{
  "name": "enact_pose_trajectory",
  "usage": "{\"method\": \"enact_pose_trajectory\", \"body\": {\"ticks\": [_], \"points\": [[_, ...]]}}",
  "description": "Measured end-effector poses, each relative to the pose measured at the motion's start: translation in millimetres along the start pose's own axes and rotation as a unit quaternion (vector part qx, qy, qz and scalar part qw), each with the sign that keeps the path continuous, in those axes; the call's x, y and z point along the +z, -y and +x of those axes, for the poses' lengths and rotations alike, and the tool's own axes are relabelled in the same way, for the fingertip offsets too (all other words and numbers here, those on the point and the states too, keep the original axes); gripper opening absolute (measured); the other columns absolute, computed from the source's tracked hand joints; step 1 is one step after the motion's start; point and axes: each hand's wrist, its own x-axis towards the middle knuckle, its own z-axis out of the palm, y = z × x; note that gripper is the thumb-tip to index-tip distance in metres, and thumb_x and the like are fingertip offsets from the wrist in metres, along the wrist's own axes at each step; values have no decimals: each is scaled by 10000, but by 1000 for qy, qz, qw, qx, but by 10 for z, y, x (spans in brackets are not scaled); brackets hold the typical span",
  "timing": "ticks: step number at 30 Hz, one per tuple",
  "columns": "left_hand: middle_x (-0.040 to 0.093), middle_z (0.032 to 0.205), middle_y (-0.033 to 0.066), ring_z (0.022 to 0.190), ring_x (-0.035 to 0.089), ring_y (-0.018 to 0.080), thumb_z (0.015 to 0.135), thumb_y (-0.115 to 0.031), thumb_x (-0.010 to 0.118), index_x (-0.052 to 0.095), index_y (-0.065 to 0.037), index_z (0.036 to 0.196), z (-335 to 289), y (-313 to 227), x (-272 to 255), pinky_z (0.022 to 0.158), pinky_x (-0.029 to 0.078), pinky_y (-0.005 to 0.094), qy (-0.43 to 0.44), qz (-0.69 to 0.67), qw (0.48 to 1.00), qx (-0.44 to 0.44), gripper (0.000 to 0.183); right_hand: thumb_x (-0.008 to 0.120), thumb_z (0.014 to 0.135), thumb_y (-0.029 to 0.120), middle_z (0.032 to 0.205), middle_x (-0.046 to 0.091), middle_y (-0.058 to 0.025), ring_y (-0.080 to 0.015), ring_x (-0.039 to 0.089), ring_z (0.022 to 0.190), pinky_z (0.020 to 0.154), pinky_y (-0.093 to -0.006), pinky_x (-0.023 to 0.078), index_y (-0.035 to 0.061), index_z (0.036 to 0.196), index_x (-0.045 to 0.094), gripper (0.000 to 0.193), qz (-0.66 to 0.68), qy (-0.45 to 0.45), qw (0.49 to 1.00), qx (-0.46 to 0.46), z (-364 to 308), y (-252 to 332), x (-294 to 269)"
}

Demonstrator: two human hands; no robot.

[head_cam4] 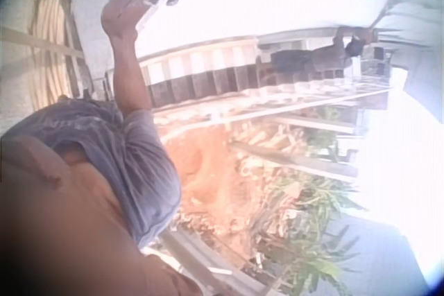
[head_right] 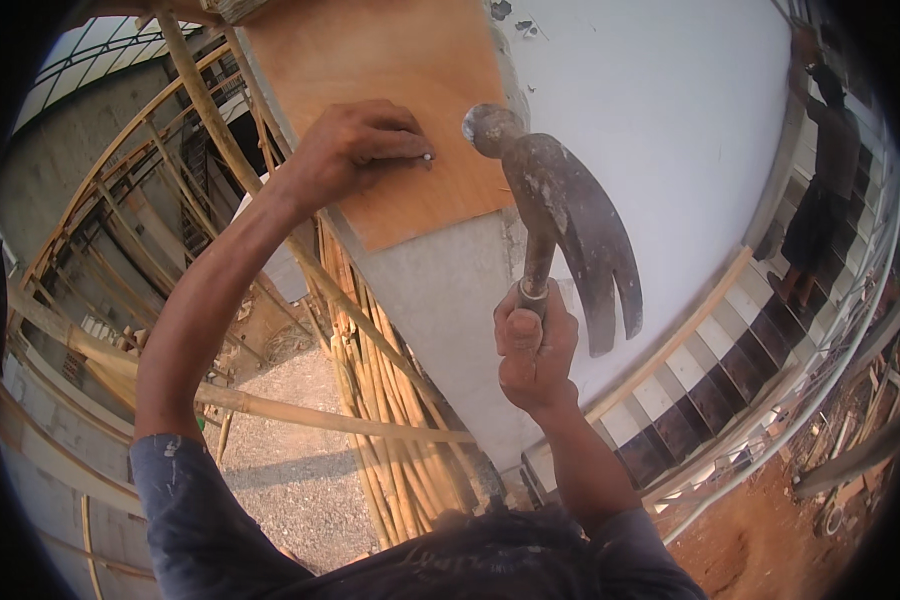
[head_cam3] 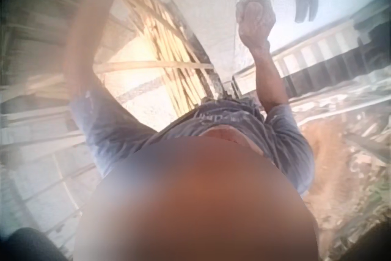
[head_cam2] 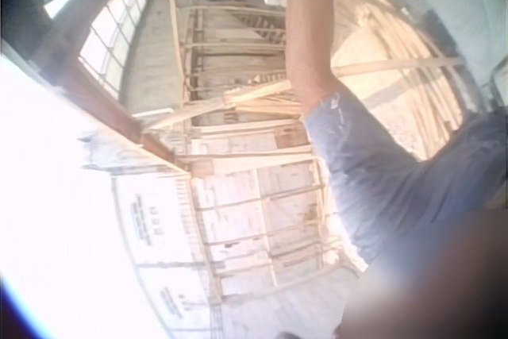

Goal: The person uses a hammer to drive nails into wooden planks attached to a concrete wall. They position the planks, hammer nails, and occasionally measure the wall with a tape measure. The work is performed on bamboo scaffolding at a construction site.

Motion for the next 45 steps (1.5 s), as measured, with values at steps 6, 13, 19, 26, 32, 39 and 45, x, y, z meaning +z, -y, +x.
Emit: {"method": "enact_pose_trajectory", "body": {"ticks": [6,13,19,26,32,39,45], "points": [[699,943,50,858,667,248,761,-52,762,754,-81,954,2,-9,3,720,555,362,13,16,999,-28,196,419,1023,562,603,425,21,-81,403,496,462,-258,355,51,816,439,552,-214,43,973,74,59,-32,-13],[693,926,48,852,664,244,756,-79,778,752,-80,935,33,-27,16,716,553,363,9,17,1000,-19,180,433,953,690,607,434,-23,-80,403,488,440,-235,340,44,862,427,652,-36,-39,997,-53,-13,112,-77],[685,905,47,839,656,254,750,-84,787,752,-83,940,58,-61,0,707,550,371,16,29,999,-17,193,507,1039,427,621,443,3,-94,418,564,519,-284,360,46,842,503,428,-154,24,980,127,-11,-48,-98],[678,967,107,836,660,244,806,-62,711,736,-49,1017,43,-112,-52,707,543,350,4,-85,994,-72,213,447,1026,538,649,443,44,-42,407,558,489,-235,331,73,797,454,519,-57,-6,987,149,64,117,-180],[667,1061,151,804,635,247,797,76,482,669,-42,1195,39,-143,-73,738,541,345,-120,-107,985,-66,455,435,1039,501,638,437,23,-65,405,516,475,-239,328,59,791,454,507,12,-53,998,16,12,78,-3],[663,1051,137,723,585,203,798,90,421,571,-51,1352,87,-149,-63,697,524,328,-146,-68,985,-58,592,466,1032,503,589,438,8,-104,417,513,482,-271,355,49,790,470,514,-181,31,977,104,-32,-50,0],[665,1070,173,902,632,309,777,91,467,584,-55,1317,109,-200,-66,819,532,396,-128,-63,984,-102,572,425,1032,546,572,440,4,-89,439,435,406,-245,373,77,745,445,550,-42,-2,989,139,-7,-99,-187]]}}
